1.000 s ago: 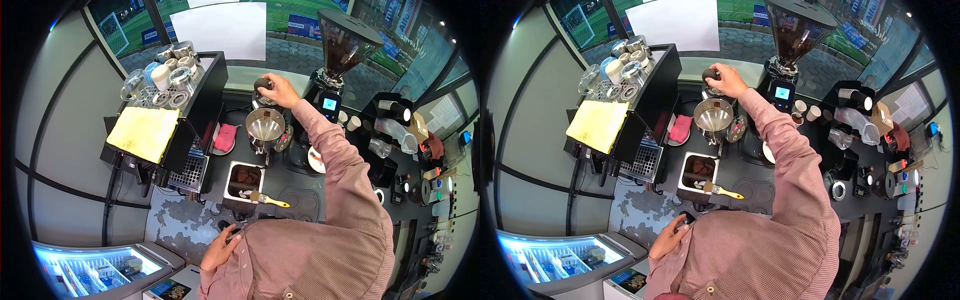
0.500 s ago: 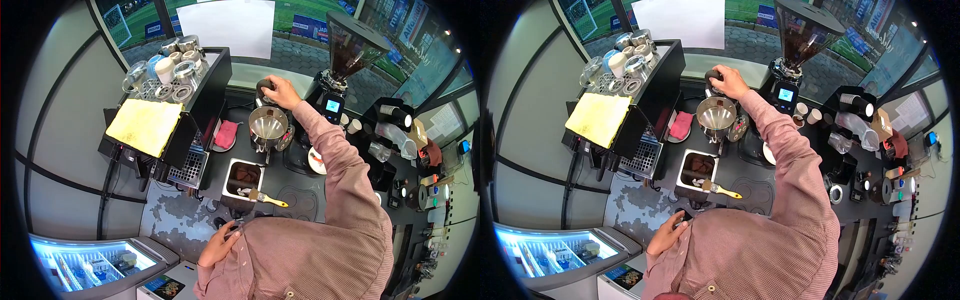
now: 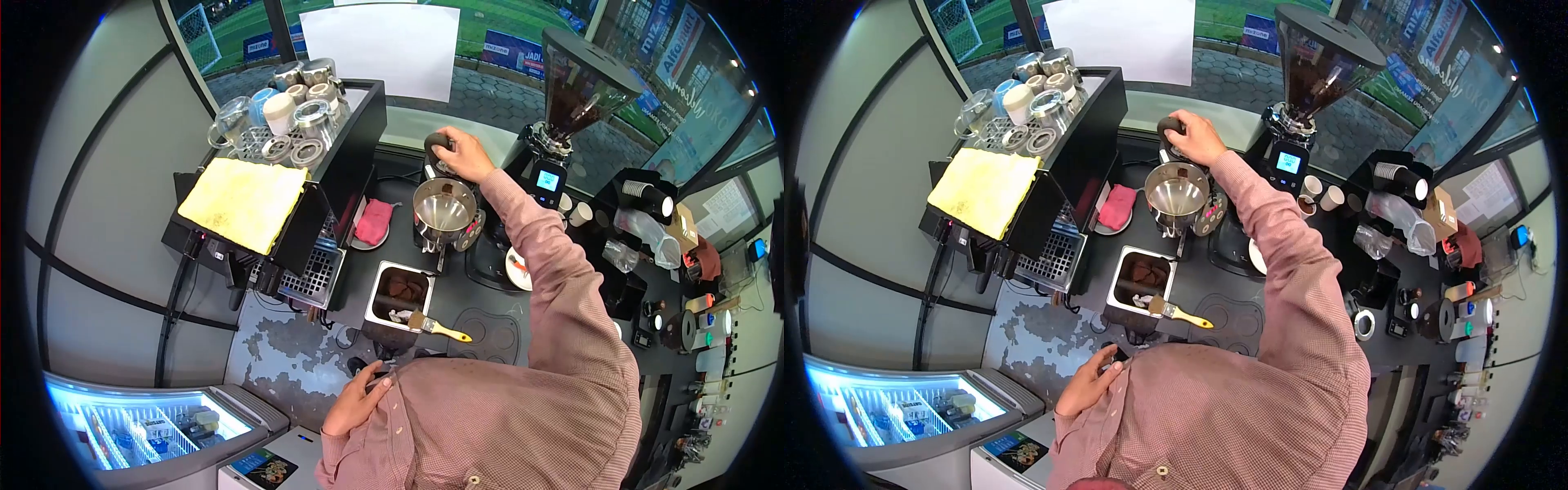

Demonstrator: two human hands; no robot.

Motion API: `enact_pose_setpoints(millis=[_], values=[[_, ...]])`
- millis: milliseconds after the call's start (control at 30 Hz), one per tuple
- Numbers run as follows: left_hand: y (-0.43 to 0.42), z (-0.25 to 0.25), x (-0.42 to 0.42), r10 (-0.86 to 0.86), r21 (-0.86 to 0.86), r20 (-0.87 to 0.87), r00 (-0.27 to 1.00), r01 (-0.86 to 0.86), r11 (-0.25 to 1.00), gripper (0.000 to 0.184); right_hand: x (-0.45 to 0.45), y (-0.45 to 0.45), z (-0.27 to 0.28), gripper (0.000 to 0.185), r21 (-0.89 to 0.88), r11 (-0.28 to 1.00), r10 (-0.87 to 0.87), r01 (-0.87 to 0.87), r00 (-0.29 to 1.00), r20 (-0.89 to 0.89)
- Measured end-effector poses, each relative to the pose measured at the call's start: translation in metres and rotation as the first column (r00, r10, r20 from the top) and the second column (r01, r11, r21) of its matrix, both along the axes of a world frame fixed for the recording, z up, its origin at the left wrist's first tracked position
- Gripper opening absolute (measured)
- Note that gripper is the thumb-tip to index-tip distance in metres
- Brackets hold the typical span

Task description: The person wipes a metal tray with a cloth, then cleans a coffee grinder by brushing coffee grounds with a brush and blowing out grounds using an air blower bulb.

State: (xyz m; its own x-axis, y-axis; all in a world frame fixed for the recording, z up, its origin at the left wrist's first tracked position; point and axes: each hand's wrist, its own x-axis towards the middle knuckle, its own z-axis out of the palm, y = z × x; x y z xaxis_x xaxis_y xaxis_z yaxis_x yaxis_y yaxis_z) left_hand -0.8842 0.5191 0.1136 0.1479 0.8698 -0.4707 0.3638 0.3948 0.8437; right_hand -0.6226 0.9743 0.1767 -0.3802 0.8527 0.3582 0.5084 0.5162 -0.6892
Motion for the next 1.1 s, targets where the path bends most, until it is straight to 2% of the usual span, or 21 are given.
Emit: enact_pose_setpoints(millis=[67,233,400,433,567,667,733,833,933,1100], values=[[0.001,-0.002,-0.001,0.007,0.008,-0.011,1.0,-0.007,1.0,0.065,0.002,-0.002,-0.004,0.04,0.056,0.996,-0.072,0.074,0.997,-0.037],[-0.001,-0.004,-0.002,-0.01,0.004,-0.016,1.0,0.01,1.0,0.065,0.001,0.001,-0.003,0.043,0.085,0.996,-0.018,0.016,1.0,0.022],[-0.003,-0.003,-0.004,0.014,0.017,-0.012,1.0,-0.014,1.0,0.065,0.0,0.007,0.008,0.039,0.052,0.996,-0.068,0.073,0.994,-0.086],[-0.004,-0.001,-0.003,0.02,-0.002,0.001,1.0,-0.02,1.0,0.065,0.001,0.011,0.008,0.04,0.011,0.998,-0.068,0.069,0.997,-0.029],[-0.005,-0.003,-0.004,0.018,0.005,0.007,1.0,-0.018,1.0,0.065,-0.001,0.015,0.009,0.039,0.051,0.996,-0.068,0.07,0.997,-0.028],[-0.006,-0.002,-0.005,0.029,-0.002,0.006,1.0,-0.029,1.0,0.064,0.0,0.019,0.007,0.038,-0.019,0.993,-0.117,0.116,0.992,-0.041],[-0.006,-0.001,-0.005,0.028,-0.037,0.005,1.0,-0.028,0.999,0.064,0.002,0.025,0.001,0.037,0.113,0.982,-0.143,0.149,0.988,-0.057],[-0.008,-0.004,-0.005,0.043,0.0,0.04,0.998,-0.043,0.999,0.064,0.008,0.03,0.002,0.037,0.101,0.98,-0.163,0.173,0.981,-0.103],[-0.01,-0.011,-0.006,0.059,0.072,0.0,0.998,-0.059,0.996,0.066,0.01,0.033,0.004,0.037,0.065,0.973,-0.217,0.221,0.974,-0.058],[-0.009,-0.009,-0.006,0.057,0.05,0.012,0.998,-0.057,0.997,0.067,0.02,0.043,0.003,0.038,0.124,0.965,-0.226,0.233,0.972,-0.068]])
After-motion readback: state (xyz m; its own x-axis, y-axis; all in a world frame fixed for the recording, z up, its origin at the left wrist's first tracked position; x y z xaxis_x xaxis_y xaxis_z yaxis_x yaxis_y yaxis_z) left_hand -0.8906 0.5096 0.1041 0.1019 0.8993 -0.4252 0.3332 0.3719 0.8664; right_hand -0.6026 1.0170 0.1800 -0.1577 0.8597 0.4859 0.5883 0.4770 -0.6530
